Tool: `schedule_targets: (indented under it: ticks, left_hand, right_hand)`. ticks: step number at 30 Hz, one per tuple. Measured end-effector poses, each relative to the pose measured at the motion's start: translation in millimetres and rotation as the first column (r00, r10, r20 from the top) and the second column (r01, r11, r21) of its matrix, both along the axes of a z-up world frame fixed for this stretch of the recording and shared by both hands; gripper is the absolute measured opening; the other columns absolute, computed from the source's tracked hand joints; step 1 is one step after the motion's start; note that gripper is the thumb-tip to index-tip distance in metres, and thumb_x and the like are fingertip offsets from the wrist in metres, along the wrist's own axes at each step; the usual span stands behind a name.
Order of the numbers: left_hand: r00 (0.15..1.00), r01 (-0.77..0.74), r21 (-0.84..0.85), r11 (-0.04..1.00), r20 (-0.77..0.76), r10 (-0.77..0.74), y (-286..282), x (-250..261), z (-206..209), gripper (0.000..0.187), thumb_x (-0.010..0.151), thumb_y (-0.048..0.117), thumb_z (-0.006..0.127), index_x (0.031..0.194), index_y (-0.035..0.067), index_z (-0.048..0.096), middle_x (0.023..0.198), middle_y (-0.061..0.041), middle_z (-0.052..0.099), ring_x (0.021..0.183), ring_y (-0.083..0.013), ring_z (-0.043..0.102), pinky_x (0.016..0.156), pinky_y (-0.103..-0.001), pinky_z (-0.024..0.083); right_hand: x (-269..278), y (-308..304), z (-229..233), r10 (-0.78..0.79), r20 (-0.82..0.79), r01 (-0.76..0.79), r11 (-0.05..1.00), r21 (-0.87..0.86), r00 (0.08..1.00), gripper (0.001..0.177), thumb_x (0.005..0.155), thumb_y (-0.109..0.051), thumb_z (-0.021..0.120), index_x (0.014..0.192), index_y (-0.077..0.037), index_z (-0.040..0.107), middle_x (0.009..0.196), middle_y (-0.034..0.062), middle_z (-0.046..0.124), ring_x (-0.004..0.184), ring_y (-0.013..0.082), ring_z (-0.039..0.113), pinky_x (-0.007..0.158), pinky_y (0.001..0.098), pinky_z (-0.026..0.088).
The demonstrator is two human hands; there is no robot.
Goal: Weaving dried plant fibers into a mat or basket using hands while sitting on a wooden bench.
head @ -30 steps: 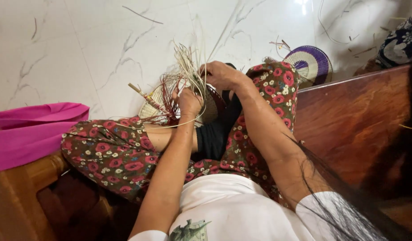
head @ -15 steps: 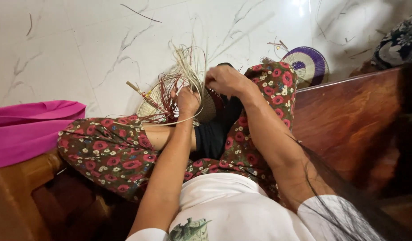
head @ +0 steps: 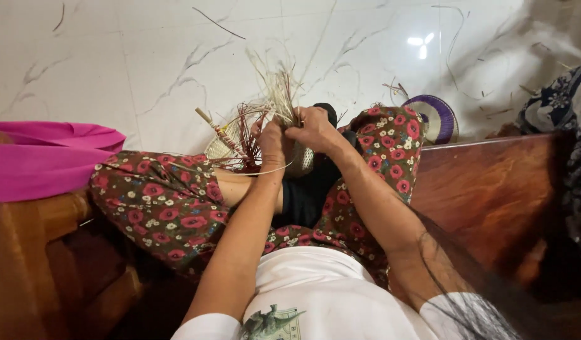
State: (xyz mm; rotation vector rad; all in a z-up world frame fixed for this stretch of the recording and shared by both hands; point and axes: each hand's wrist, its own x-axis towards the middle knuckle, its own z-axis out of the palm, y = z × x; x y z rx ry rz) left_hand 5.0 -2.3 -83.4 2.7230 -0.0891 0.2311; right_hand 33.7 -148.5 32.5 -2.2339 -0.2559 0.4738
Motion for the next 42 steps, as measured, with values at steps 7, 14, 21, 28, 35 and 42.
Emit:
schedule_targets:
  ticks: [7,14,21,28,35,42]
  left_hand:
    - [0.945,0.326,0.371,0.870,-0.110,-0.307,1.5,9.8,-2.4,0.009,0.090,0.025,0.059,0.089,0.021,0.067,0.081,0.002,0.073,0.090,-0.0173,0.069,0.083,-0.038,0.040]
    - [0.953,-0.217,-0.349,0.912,-0.279,0.120,14.7,25.1,-21.8,0.034,0.099,0.007,0.043,0.121,-0.013,0.059,0.114,-0.038,0.063,0.114,-0.0552,0.061,0.106,-0.056,0.044]
    - [0.987,-0.137,-0.610,0.780,-0.148,0.058,48.3,62.7,-24.5,0.013,0.080,0.029,0.081,0.083,0.019,0.074,0.075,-0.001,0.075,0.084,-0.0256,0.076,0.079,-0.033,0.056]
    - [0.998,0.069,-0.738,0.671,0.042,-0.056,40.1,80.4,148.7,0.012,0.088,-0.001,0.075,0.098,0.002,0.068,0.086,-0.009,0.074,0.072,-0.0206,0.073,0.060,-0.029,0.065]
    - [0.893,-0.450,-0.893,-0.030,-0.449,-0.037,67.9,108.7,128.6,0.015,0.099,0.001,0.062,0.096,-0.002,0.077,0.083,-0.013,0.078,0.076,-0.0216,0.079,0.074,-0.029,0.074]
    - [0.981,0.149,-0.452,0.880,-0.045,-0.189,43.8,133.2,177.5,0.036,0.109,0.038,0.056,0.092,0.012,0.073,0.055,0.007,0.064,0.035,0.0012,0.046,0.026,-0.014,0.033]
  right_hand:
    - [12.7,10.4,78.2,-0.126,-0.261,0.230,0.876,0.423,0.957,0.045,0.072,-0.025,0.089,0.106,-0.010,0.065,0.090,0.0103,0.073,0.092,0.0228,0.071,0.087,0.0391,0.054]
    - [16.7,-6.6,122.5,0.046,-0.278,-0.063,0.997,-0.051,0.960,0.089,0.064,-0.038,0.095,0.137,-0.003,0.059,0.120,0.0235,0.068,0.113,0.0468,0.065,0.100,0.0569,0.050]
    - [31.4,3.8,120.5,0.095,-0.293,-0.063,0.991,0.118,0.951,0.071,0.071,-0.043,0.089,0.124,-0.008,0.056,0.113,0.0099,0.059,0.107,0.0258,0.057,0.100,0.0399,0.046]
    - [15.1,31.5,124.3,-0.121,-0.442,0.374,0.748,0.549,0.889,0.069,0.079,-0.029,0.081,0.134,-0.009,0.045,0.113,0.0062,0.060,0.101,0.0175,0.062,0.097,0.0322,0.056]
    - [-42.1,6.9,87.0,0.629,-0.096,-0.636,0.769,-0.068,0.771,0.027,0.085,-0.026,0.082,0.081,-0.006,0.065,0.075,0.0105,0.068,0.075,0.0294,0.061,0.084,0.0452,0.045]
    - [2.0,-14.7,186.8,0.188,-0.332,0.043,0.813,0.580,0.924,0.016,0.099,-0.009,0.063,0.115,-0.005,0.065,0.106,0.0100,0.070,0.101,0.0196,0.071,0.097,0.0353,0.062]
